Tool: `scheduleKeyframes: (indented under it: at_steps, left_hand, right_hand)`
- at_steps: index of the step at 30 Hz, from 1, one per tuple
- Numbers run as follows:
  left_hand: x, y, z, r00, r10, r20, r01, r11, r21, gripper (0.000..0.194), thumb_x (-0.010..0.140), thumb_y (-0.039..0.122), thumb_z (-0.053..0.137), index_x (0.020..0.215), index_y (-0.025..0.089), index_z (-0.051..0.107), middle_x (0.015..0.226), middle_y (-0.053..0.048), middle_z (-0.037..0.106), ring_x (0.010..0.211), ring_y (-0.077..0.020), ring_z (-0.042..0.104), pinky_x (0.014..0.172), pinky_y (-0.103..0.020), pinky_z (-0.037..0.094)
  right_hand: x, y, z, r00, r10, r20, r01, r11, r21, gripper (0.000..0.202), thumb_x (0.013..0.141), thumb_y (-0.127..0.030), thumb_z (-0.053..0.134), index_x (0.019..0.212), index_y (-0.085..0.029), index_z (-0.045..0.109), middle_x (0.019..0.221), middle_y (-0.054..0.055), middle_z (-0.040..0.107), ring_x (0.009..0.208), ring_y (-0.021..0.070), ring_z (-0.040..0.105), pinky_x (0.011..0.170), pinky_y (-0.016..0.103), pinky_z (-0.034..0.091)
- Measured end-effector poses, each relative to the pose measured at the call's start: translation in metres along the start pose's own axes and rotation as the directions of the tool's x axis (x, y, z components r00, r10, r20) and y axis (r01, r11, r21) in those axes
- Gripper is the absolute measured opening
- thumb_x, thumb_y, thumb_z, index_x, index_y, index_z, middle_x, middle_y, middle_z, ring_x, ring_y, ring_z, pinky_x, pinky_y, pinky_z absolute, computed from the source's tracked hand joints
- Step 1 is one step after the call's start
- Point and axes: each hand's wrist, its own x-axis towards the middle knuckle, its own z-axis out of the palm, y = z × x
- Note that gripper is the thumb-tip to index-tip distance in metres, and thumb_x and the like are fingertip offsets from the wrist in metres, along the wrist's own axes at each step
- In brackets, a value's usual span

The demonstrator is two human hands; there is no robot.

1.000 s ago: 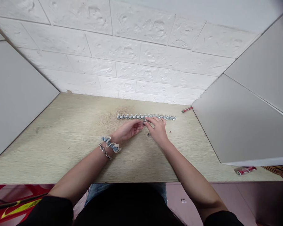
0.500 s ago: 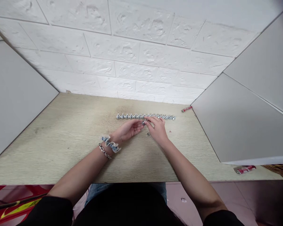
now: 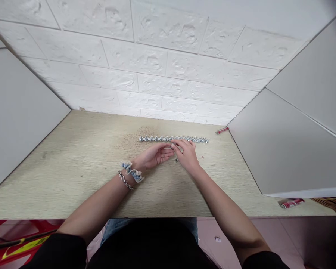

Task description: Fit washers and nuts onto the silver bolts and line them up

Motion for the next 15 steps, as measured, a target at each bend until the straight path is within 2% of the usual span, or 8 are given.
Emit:
scheduleKeyframes:
  at_steps: [15]
  left_hand:
    - [-0.0007, 0.0022, -0.0001, 1.000, 0.019, 0.002, -0.019, 1.000, -0.020, 0.016, 0.086, 0.018, 0.047, 0.089, 0.011, 0.062, 0.079, -0.009, 0.069, 0.074, -0.0137, 0.066, 0.058, -0.018, 0.051]
  right_hand:
    - [0.0006, 0.0023, -0.0005, 0.999, -0.018, 0.038, 0.019, 0.999, -0.026, 0.024, 0.083, -0.029, 0.049, 0.101, -0.027, 0.064, 0.104, 0.004, 0.064, 0.102, 0.0200, 0.054, 0.099, 0.045, 0.024]
